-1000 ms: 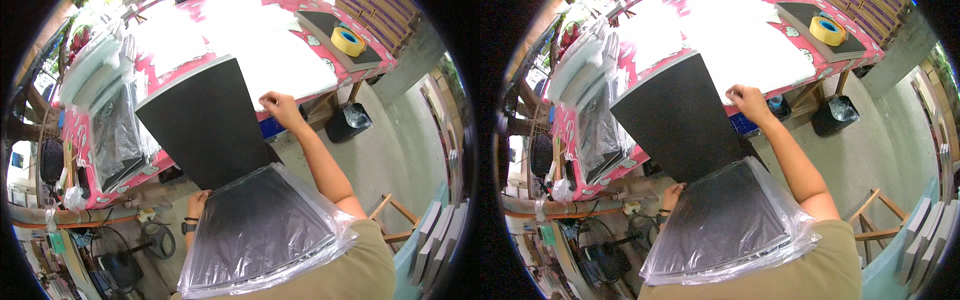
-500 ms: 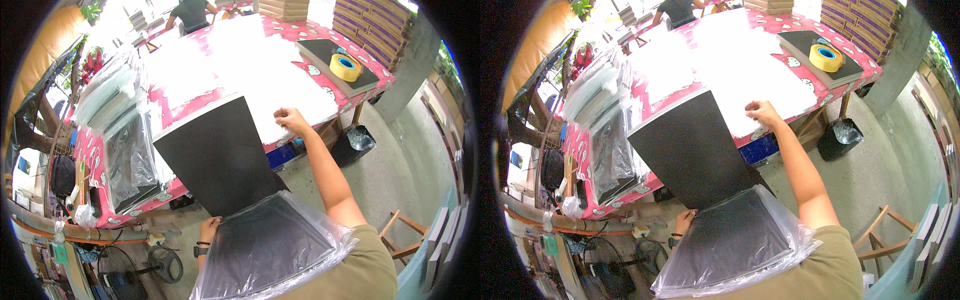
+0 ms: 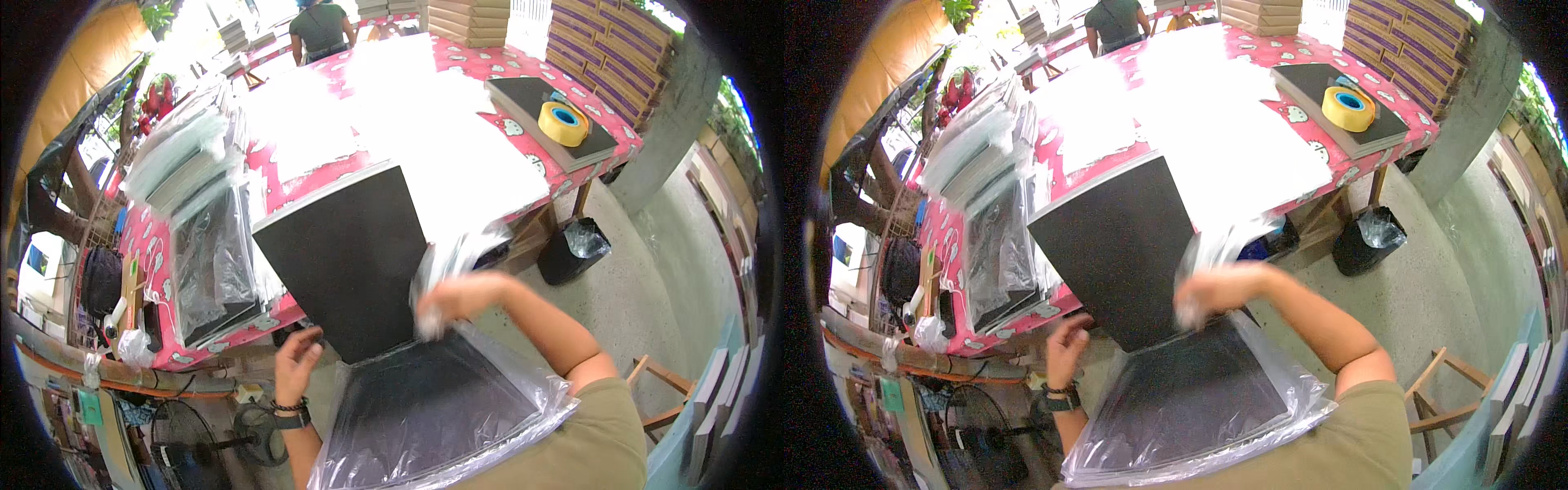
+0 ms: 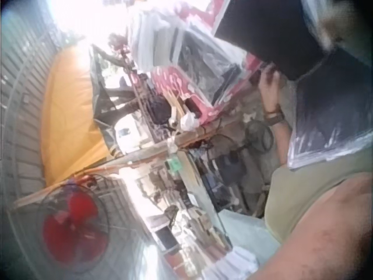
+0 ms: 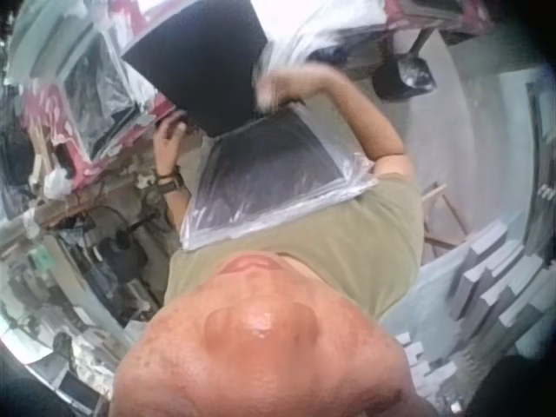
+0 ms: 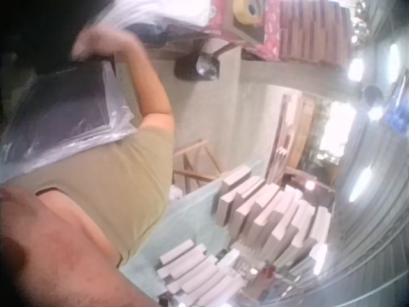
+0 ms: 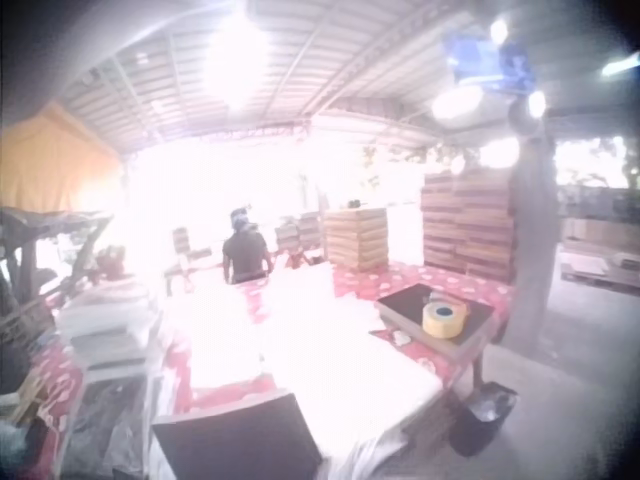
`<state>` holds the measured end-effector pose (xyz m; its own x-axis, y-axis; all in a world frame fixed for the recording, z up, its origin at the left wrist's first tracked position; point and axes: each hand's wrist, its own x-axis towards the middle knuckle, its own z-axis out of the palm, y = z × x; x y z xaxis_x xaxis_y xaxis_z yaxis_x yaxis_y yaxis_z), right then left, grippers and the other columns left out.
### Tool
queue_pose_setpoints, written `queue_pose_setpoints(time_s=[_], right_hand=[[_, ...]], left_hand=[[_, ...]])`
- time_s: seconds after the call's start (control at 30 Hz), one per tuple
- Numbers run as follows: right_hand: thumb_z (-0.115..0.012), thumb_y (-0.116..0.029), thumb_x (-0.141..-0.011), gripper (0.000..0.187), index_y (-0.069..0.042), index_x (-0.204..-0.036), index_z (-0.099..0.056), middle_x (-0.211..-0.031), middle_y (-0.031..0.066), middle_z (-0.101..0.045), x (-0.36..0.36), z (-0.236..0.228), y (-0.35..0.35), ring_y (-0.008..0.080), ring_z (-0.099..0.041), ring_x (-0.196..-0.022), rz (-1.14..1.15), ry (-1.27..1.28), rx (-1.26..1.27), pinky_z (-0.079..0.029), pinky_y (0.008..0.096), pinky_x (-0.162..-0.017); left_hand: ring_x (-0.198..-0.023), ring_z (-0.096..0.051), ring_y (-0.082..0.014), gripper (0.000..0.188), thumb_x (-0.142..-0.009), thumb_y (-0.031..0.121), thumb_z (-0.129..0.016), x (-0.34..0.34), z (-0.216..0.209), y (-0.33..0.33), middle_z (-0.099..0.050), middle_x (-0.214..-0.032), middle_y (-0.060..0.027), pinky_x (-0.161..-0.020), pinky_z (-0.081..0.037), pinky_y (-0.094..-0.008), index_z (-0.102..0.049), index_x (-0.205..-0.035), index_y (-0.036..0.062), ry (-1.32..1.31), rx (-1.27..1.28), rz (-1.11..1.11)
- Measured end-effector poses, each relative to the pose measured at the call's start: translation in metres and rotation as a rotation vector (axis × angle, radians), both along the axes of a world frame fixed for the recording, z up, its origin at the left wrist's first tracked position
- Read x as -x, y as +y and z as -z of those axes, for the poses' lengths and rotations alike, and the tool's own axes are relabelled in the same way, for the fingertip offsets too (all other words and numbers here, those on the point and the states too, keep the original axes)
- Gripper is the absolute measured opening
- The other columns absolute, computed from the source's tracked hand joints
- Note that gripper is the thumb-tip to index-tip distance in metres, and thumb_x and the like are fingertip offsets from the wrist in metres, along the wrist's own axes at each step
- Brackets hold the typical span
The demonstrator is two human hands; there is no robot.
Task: The person places items into plastic bags and seals them. The person picks up items, slides them into clear plastic sleeves, and then stacks the packaged items.
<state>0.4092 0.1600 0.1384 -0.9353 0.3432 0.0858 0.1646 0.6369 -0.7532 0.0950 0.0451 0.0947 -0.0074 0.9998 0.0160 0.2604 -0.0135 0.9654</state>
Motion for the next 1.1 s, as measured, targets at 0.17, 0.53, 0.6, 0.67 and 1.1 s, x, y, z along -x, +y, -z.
queue_pose_setpoints(time_s=[0.17, 0.53, 0.6, 0.67, 1.1], right_hand=[[-0.051, -0.012, -0.084, 0.011, -0.002, -0.087, -0.054, -0.075, 0.0021, -0.054, 0.04, -0.021, -0.025, 0.0089, -0.05, -0.072, 0.12, 0.176, 0.521, -0.042, 0.0253, -0.066], [-0.062, -0.022, -0.078, 0.03, 0.001, -0.096, -0.053, -0.074, -0.0013, -0.055, 0.073, -0.036, -0.013, 0.0031, -0.048, -0.063, 0.584, 0.586, 0.534, -0.039, 0.0169, -0.054], [-0.064, -0.018, -0.076, 0.023, 0.0, -0.088, -0.056, -0.068, -0.0006, -0.055, 0.079, -0.028, -0.012, 0.005, -0.049, -0.061, 0.649, 0.551, 0.42, -0.039, 0.0197, -0.053], [-0.062, -0.017, -0.077, 0.018, 0.0, -0.084, -0.058, -0.066, 0.0015, -0.056, 0.076, -0.036, -0.008, 0.0073, -0.05, -0.06, 0.663, 0.437, 0.355, -0.04, 0.0223, -0.053], [-0.051, -0.014, -0.085, 0.019, 0.0, -0.073, -0.05, -0.064, -0.0012, -0.045, 0.098, -0.017, -0.024, 0.005, -0.039, -0.059, 0.69, 0.43, 0.023, -0.031, 0.0192, -0.051]], left_hand=[[-0.113, -0.042, -0.0247, 0.078, -0.074, 0.057, -0.05, -0.062, -0.083, 0.049, -0.044, -0.122, -0.0159, -0.096, -0.029, -0.0359, -0.035, -0.124, -0.0012, -0.15, -0.248, 0.368], [-0.066, -0.051, -0.0045, 0.011, -0.079, 0.009, -0.06, -0.081, -0.054, 0.066, -0.06, -0.075, -0.0007, -0.06, -0.04, -0.0184, -0.061, -0.084, -0.0003, -0.506, -0.089, 0.023], [-0.067, -0.052, -0.0048, 0.011, -0.079, 0.009, -0.06, -0.077, -0.051, 0.063, -0.06, -0.076, -0.0013, -0.061, -0.041, -0.0186, -0.061, -0.084, -0.0003, -0.5, -0.12, -0.04], [-0.071, -0.054, -0.0082, 0.017, -0.077, 0.013, -0.063, -0.065, -0.055, 0.058, -0.061, -0.079, -0.0034, -0.065, -0.044, -0.0225, -0.06, -0.087, -0.0004, -0.174, -0.134, 0.041], [-0.06, -0.044, -0.0037, 0.022, -0.08, 0.022, -0.059, -0.072, -0.053, 0.047, -0.054, -0.062, 0.0011, -0.052, -0.039, -0.0231, -0.06, -0.078, 0.0002, -0.29, -0.283, -0.206]])
